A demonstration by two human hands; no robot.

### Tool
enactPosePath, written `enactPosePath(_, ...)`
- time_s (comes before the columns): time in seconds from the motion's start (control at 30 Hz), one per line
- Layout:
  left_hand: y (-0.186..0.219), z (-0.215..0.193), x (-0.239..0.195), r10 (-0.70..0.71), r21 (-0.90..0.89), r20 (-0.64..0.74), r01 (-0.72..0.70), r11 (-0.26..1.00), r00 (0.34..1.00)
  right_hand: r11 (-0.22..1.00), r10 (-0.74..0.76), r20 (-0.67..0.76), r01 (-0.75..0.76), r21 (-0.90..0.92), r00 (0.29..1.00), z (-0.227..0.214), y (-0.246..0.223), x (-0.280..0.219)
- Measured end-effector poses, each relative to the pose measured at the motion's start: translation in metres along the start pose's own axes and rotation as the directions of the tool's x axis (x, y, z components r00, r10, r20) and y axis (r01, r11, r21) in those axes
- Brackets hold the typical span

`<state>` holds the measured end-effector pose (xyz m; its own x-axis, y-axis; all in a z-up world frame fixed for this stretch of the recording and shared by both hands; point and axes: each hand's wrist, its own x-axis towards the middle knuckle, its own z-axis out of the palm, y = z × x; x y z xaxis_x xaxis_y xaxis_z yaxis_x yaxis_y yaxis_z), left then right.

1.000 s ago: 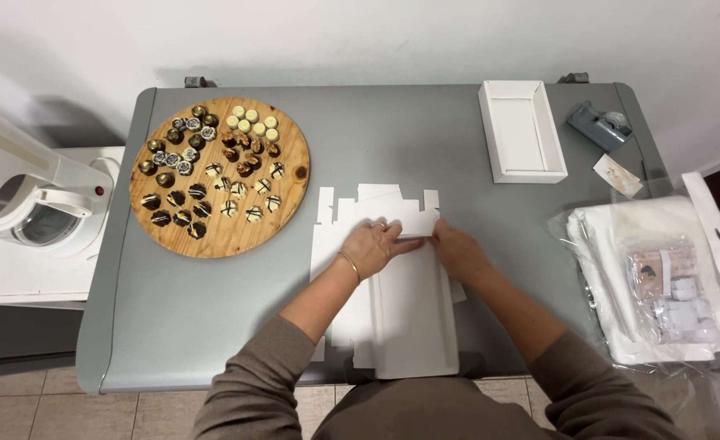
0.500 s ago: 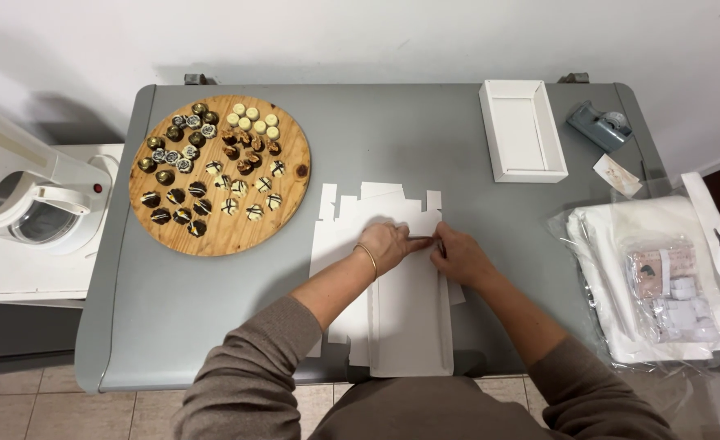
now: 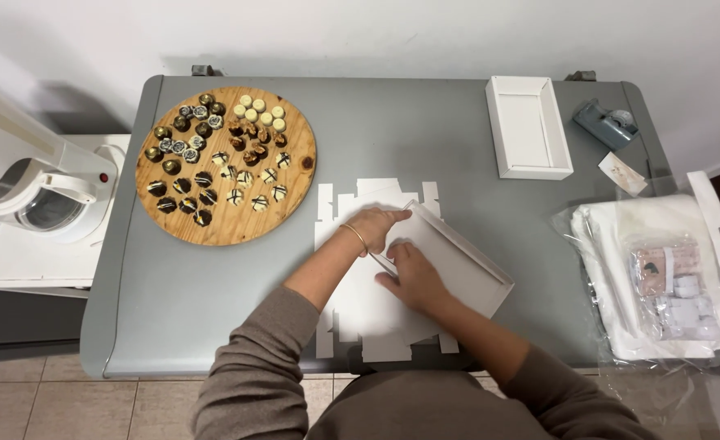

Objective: The person folds flat pre-cut cardboard blanks into open gift boxes, pressing the sides and tabs to shape each one, and stacks the finished boxes at the top of the table. They repeat the folding process with additional blanks while a tray of chocolates sits nearby.

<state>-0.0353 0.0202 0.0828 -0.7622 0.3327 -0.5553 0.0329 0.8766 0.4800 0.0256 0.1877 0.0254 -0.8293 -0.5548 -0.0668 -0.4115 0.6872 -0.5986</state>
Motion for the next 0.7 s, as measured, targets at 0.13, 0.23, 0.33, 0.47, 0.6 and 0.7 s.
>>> enactPosePath(0.13,0.0,0.004,0.006,0.006,-0.006,-0.049,-0.006,1.0,0.999,0.99,-0.069,-0.162,0.087,0.11,0.984,0.03,0.013,-0.004)
enactPosePath(0.23,0.001,0.006,0.005,0.002,0.025,-0.056,0.0,1.0,0.998,0.99,-0.089,-0.194,0.108,0.089,0.977,0.037,0.016,-0.007)
enactPosePath(0.33,-0.028,0.032,0.042,0.114,0.181,-0.11,-0.093,0.979,0.987,0.989,-0.049,-0.189,0.075,0.13,0.981,0.006,-0.001,-0.011)
enactPosePath(0.47,-0.035,0.038,0.019,0.188,0.17,-0.18,-0.158,0.973,0.965,0.998,0.064,-0.313,-0.061,0.02,0.948,-0.041,0.051,-0.022)
enactPosePath(0.6,0.003,0.067,-0.046,-0.146,-0.151,-0.602,0.068,0.986,0.785,0.939,0.138,-0.355,-0.237,-0.251,0.925,-0.075,0.096,-0.034)
enactPosePath(0.7,0.005,0.138,-0.034,-0.202,-0.247,-0.552,0.072,0.966,0.809,0.933,0.264,-0.157,-0.293,-0.207,0.952,-0.075,0.11,-0.038)
